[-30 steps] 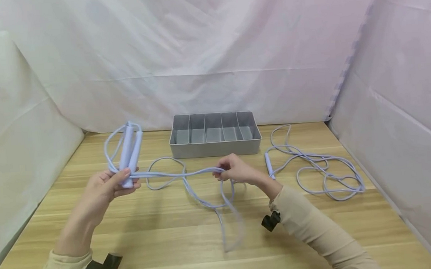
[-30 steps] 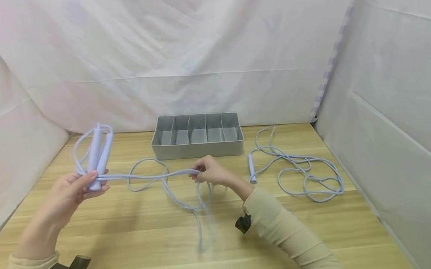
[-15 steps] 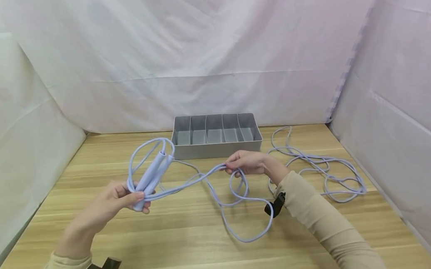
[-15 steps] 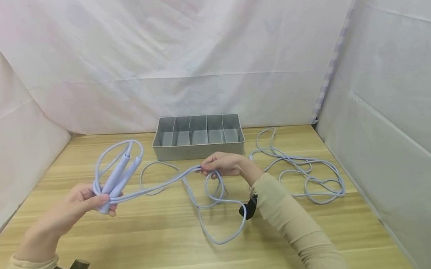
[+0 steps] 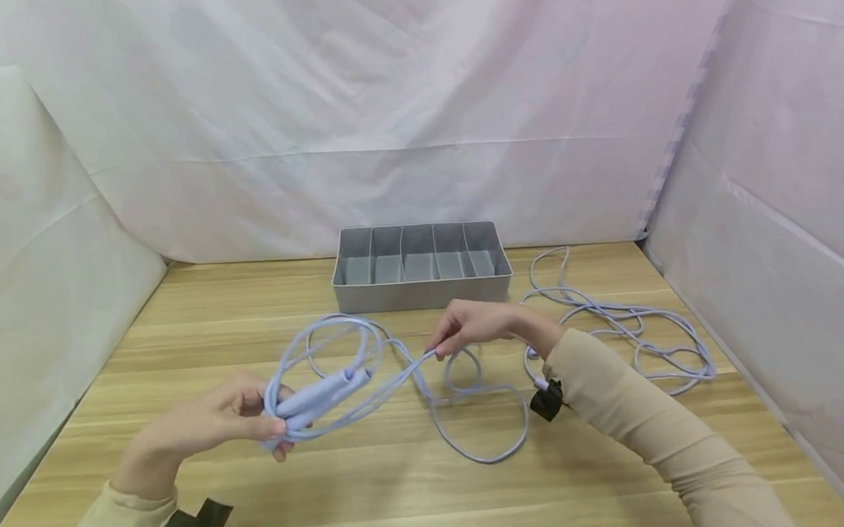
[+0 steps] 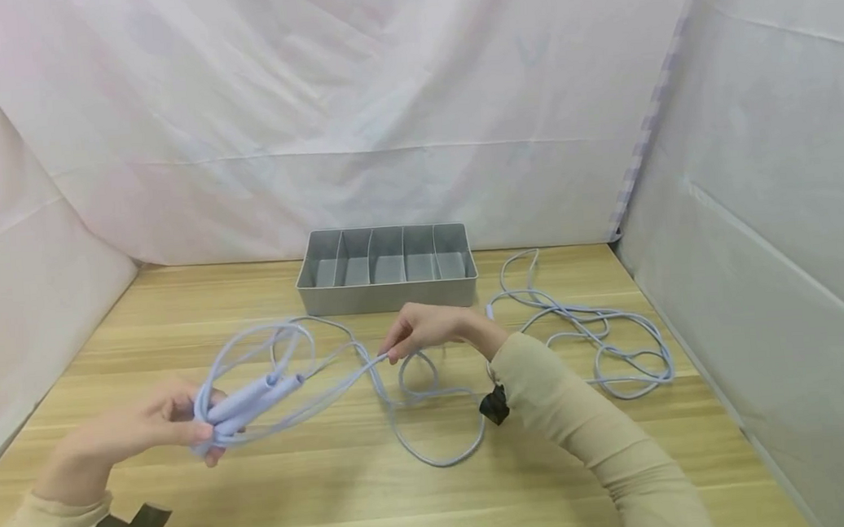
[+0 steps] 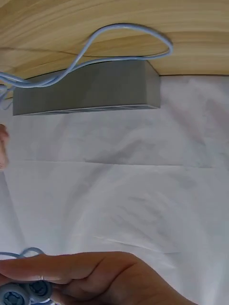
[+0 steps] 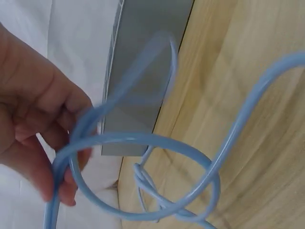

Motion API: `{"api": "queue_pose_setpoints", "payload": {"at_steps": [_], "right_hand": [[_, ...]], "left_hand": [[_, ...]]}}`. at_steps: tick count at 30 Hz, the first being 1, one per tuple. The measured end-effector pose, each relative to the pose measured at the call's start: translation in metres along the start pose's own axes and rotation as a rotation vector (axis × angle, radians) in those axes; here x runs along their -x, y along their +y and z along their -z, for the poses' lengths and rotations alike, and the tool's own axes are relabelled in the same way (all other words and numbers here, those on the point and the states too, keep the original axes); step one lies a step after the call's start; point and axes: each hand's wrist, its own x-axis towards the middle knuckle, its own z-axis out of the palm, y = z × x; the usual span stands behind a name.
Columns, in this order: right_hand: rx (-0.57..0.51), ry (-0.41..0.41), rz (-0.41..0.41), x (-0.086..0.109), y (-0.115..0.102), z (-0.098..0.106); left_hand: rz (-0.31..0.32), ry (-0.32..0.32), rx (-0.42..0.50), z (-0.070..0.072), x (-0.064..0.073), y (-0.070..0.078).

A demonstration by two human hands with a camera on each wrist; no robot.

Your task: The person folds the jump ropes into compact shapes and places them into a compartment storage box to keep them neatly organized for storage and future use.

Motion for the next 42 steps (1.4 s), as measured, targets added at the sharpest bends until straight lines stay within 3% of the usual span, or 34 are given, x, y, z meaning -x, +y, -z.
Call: {"api": "queue_pose_setpoints", "payload": {"at_steps": [6, 14, 19, 23, 27, 37, 42], "right_hand": [[0.042, 0.114, 0.019, -0.007, -0.002, 0.001], [-0.079, 0.326, -0.131, -0.023, -0.015, -0.001], [-0.087, 0.451, -0.094, -0.031, -0.037, -0.008], [-0.095, 0.519, -0.015, -0.03, -0.055, -0.016], [-0.113, 0.554, 0.039, -0.025, -0.067, -0.024], [-0.059, 0.465, 0.169, -0.011, -0.082, -0.048], [-0.017, 0.461, 0.327, -0.014, -0.076, -0.059]], "left_hand": [[0.096, -0.089, -0.083, -0.007, -0.016, -0.003], [0.304, -0.073, -0.24, -0.012, -0.035, -0.015], [0.463, -0.039, -0.311, -0.013, -0.049, -0.021], [0.576, 0.036, -0.322, -0.007, -0.053, -0.027], [0.632, 0.124, -0.311, -0.002, -0.053, -0.027], [0.604, 0.439, -0.242, 0.019, -0.048, -0.022], [0.577, 0.533, -0.186, 0.025, -0.047, -0.025]]}}
